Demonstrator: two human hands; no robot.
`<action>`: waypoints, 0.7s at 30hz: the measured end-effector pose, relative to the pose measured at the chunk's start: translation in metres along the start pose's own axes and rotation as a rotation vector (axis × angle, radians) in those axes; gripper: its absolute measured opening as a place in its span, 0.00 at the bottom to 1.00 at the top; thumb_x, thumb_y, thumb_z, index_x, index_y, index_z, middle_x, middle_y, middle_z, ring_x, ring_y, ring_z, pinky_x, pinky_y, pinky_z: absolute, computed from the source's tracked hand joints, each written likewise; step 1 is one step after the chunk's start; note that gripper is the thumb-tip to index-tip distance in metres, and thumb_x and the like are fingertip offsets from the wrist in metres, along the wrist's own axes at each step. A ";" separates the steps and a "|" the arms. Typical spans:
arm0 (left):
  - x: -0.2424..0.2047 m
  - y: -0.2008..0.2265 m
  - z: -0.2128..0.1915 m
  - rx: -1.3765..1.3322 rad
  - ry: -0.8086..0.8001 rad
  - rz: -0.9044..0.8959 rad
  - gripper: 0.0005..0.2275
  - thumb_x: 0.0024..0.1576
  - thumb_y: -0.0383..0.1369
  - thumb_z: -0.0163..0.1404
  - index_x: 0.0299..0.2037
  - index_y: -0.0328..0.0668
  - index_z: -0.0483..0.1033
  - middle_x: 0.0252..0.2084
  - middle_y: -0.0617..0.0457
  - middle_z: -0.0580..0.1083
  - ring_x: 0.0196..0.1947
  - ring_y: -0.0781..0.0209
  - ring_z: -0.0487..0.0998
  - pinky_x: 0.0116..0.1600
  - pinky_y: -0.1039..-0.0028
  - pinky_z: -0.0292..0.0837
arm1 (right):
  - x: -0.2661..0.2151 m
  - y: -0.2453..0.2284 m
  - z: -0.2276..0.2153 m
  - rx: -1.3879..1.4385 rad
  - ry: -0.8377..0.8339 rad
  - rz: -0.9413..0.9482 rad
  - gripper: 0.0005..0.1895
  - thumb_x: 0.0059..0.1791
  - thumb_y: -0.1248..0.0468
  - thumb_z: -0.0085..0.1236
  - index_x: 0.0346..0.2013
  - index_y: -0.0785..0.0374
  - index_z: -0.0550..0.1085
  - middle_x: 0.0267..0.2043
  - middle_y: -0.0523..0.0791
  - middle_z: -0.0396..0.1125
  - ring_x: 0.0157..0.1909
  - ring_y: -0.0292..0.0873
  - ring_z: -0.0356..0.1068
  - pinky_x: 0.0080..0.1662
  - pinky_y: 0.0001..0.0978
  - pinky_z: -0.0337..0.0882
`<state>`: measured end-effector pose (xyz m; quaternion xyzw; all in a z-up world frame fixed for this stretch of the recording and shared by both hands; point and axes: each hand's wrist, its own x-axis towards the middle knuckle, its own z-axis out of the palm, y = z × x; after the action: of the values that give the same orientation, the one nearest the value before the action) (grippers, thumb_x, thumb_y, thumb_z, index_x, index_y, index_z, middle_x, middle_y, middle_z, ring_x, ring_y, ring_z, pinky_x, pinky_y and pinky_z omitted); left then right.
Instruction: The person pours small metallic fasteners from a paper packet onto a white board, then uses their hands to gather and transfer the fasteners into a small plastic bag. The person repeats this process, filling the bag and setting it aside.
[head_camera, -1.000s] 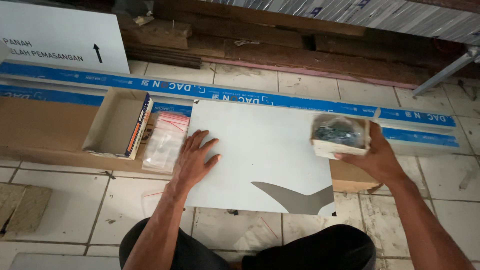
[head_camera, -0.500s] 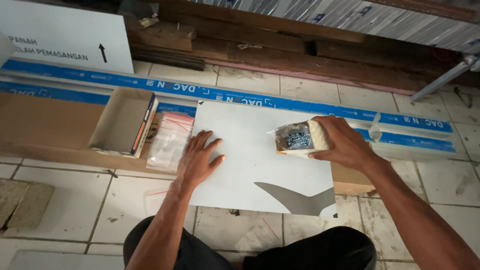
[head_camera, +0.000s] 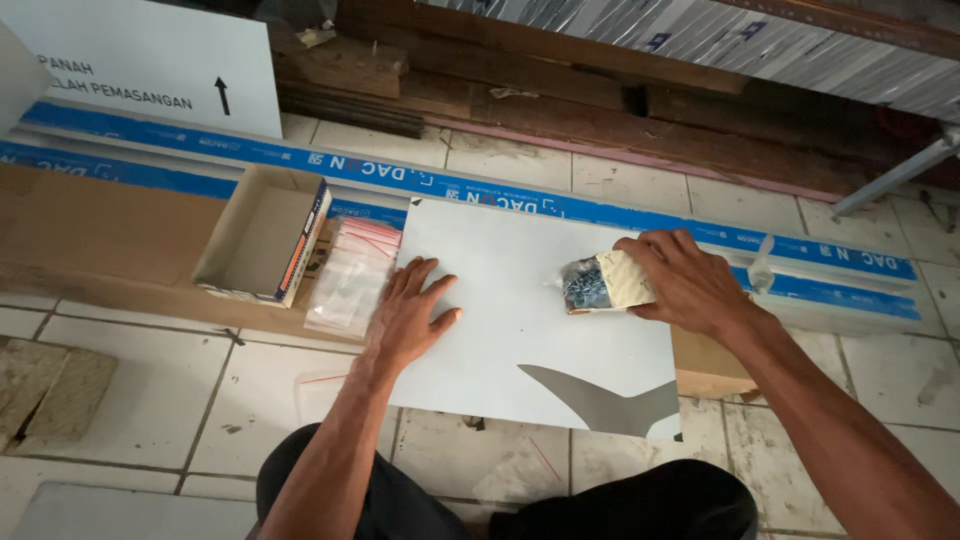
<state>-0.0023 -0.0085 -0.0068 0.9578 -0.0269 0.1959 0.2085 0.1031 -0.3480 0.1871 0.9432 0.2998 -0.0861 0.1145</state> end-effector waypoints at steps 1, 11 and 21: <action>0.000 0.000 0.000 0.001 -0.001 -0.001 0.21 0.52 0.46 0.56 0.57 0.59 0.76 0.63 0.49 0.67 0.68 0.46 0.65 0.69 0.48 0.60 | 0.000 -0.002 -0.001 0.001 -0.001 -0.002 0.45 0.41 0.48 0.67 0.70 0.44 0.58 0.64 0.42 0.58 0.70 0.50 0.56 0.54 0.60 0.75; 0.002 -0.004 0.003 -0.001 0.000 0.014 0.21 0.51 0.47 0.57 0.56 0.60 0.76 0.63 0.50 0.68 0.67 0.46 0.66 0.69 0.49 0.61 | 0.002 -0.002 0.007 -0.075 0.064 -0.042 0.45 0.40 0.48 0.69 0.69 0.44 0.60 0.61 0.41 0.60 0.67 0.49 0.58 0.56 0.49 0.75; 0.003 -0.001 -0.003 0.004 -0.030 0.009 0.21 0.53 0.47 0.56 0.57 0.59 0.76 0.63 0.50 0.68 0.67 0.47 0.66 0.68 0.49 0.62 | 0.008 0.005 0.019 -0.176 0.140 -0.100 0.44 0.38 0.49 0.70 0.67 0.43 0.61 0.58 0.41 0.59 0.65 0.49 0.59 0.57 0.42 0.74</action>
<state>-0.0008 -0.0063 -0.0034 0.9610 -0.0339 0.1824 0.2051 0.1108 -0.3526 0.1681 0.9171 0.3602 0.0010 0.1709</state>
